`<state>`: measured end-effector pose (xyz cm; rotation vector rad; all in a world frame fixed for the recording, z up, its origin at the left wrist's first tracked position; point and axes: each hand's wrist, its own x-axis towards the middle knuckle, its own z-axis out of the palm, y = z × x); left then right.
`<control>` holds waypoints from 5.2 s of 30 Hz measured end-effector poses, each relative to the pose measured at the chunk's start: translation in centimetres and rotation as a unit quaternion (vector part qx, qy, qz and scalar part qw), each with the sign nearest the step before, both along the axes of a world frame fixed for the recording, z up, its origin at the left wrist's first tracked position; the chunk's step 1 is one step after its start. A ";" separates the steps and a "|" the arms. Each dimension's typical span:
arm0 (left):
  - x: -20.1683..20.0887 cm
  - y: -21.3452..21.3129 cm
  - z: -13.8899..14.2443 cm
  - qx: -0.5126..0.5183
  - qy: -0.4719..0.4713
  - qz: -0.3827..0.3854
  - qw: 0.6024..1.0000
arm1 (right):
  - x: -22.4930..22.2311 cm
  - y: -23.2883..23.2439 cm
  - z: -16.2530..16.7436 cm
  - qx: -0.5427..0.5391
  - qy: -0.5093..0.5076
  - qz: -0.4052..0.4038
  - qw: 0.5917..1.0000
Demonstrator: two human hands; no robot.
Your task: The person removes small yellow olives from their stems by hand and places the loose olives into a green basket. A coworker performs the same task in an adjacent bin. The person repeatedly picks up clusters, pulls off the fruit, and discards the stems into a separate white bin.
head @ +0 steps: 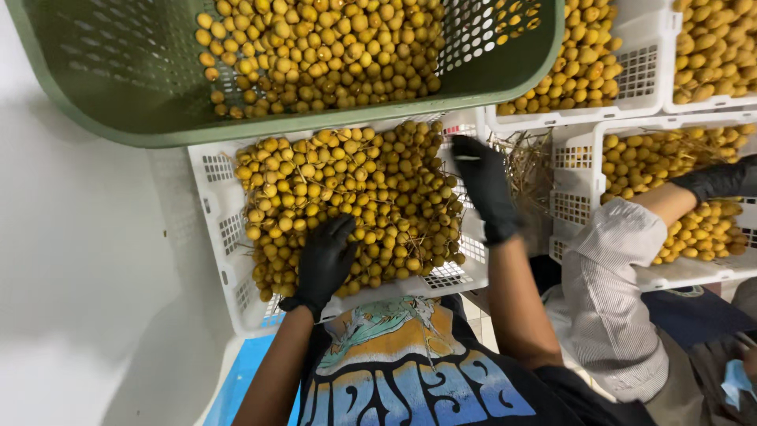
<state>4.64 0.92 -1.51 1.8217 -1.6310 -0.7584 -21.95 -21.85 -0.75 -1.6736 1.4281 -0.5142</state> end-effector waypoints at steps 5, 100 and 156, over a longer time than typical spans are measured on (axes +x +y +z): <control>0.6 0.6 1.1 0.055 0.002 -0.006 0.998 | 9.6 1.0 -3.8 -0.132 0.078 0.220 0.963; -2.3 -1.9 5.2 -0.058 0.513 0.220 0.828 | 11.0 12.8 7.7 0.151 -0.258 0.053 0.953; -2.5 -1.3 1.1 -0.246 0.502 0.114 0.821 | 9.3 16.3 6.6 -0.020 -0.179 0.038 0.983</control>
